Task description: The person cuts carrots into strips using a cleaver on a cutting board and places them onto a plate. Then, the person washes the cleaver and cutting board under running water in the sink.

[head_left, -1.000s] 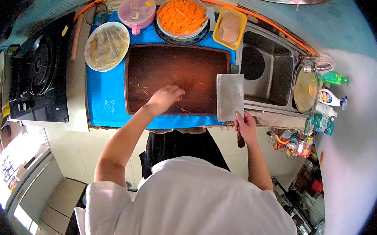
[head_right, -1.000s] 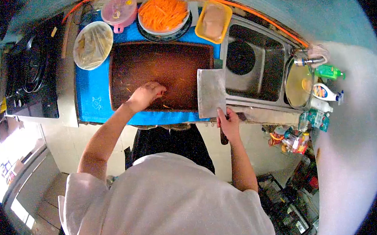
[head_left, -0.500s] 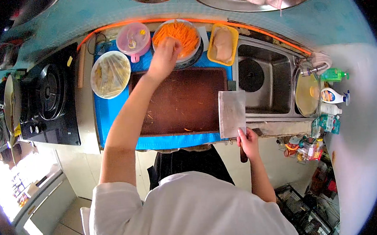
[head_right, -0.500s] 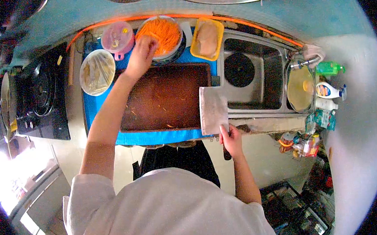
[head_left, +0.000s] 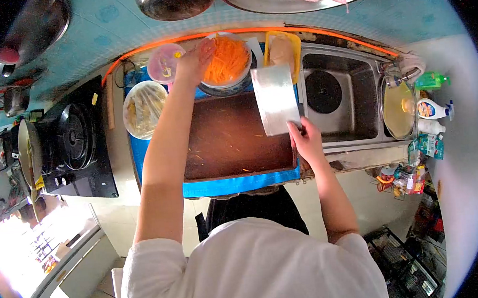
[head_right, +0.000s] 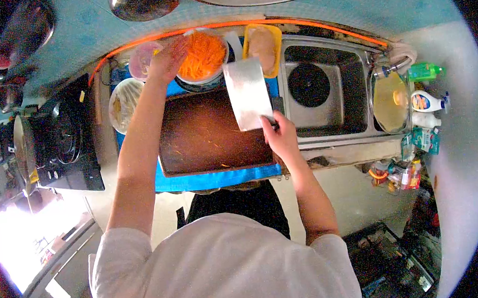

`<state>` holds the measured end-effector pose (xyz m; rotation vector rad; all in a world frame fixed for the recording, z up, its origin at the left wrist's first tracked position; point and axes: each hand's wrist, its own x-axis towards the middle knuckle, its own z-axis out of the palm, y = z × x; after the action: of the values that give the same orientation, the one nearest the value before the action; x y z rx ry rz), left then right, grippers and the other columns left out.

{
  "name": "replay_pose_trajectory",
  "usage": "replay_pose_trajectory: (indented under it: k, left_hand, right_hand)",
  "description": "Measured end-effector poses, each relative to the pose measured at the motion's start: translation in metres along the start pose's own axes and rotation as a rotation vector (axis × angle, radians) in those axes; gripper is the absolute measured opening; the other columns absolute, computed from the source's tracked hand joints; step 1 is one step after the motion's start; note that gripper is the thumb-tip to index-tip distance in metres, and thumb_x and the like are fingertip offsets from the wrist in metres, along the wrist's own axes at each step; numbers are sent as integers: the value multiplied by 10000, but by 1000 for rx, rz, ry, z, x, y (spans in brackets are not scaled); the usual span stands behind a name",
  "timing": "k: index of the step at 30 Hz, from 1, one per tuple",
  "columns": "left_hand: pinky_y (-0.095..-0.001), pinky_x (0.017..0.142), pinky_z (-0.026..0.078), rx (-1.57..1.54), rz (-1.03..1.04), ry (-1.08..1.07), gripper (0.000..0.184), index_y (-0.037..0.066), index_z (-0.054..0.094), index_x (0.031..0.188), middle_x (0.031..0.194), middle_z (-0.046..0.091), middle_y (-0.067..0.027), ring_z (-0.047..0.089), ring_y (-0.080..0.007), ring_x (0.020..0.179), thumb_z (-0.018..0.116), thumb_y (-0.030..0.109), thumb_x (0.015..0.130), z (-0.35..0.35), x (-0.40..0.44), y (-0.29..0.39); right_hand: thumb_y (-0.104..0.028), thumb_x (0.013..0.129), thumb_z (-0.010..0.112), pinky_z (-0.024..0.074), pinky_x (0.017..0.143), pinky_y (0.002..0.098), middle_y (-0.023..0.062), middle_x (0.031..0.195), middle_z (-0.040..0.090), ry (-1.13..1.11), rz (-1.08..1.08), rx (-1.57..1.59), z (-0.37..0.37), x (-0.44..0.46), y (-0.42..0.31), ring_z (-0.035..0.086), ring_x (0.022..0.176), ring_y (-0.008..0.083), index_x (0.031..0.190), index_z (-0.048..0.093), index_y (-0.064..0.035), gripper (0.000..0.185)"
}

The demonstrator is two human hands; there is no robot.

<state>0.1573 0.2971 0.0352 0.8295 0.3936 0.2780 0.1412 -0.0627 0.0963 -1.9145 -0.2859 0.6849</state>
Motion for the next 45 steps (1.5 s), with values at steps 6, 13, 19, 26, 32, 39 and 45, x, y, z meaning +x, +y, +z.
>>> replay_pose_trajectory:
  k: [6,13,19,26,32,39,45]
  left_hand:
    - [-404,1027,281,-343,-268,172,742,-57,337,1281,1288,416,-201,379,-283,1216,257,571,894,40,-29,27]
    - [-446,946,344,-454,-359,-242,873,-1,417,1192,1122,486,-142,441,-304,1091,293,749,763,24,-40,25]
    - [-450,989,282,-145,-354,112,948,0,293,1303,1275,361,-152,348,-303,1186,286,769,749,11,-35,26]
    - [-436,999,303,-35,-415,130,876,28,330,1319,1297,434,-145,445,-305,1154,290,726,793,43,-44,35]
    - [-319,861,405,627,-89,216,489,28,489,1222,1140,568,-83,530,-186,1013,410,405,920,34,-62,46]
    - [-253,738,467,792,-25,311,286,12,587,1054,979,626,-68,574,-125,878,538,246,897,-51,-162,10]
    - [-332,751,464,1319,199,596,184,23,565,1003,906,602,-104,579,-218,812,562,129,853,-84,-252,-28]
  right_hand:
    - [-197,834,590,442,520,314,133,667,600,-52,-209,-13,42,46,-43,593,574,212,835,564,2,200]
    - [-277,819,589,437,554,386,192,700,586,-67,-222,-204,56,103,-32,578,614,326,839,565,-2,277]
    - [-271,818,595,435,555,366,179,704,585,-52,-234,-213,49,103,-31,572,608,308,827,562,-8,266]
    - [-300,828,585,446,574,358,184,718,589,-112,-225,-255,50,102,-36,599,648,290,850,555,-5,298]
    - [-172,833,584,464,566,318,122,732,606,-44,-206,-169,6,64,-26,608,641,232,1031,580,-37,239]
    - [-74,802,569,447,508,280,82,875,516,22,-483,-579,-33,-38,0,562,622,196,1192,558,-185,406]
    - [-38,701,594,468,539,341,63,857,508,199,-440,-972,-15,-66,52,553,663,235,1178,570,-284,537]
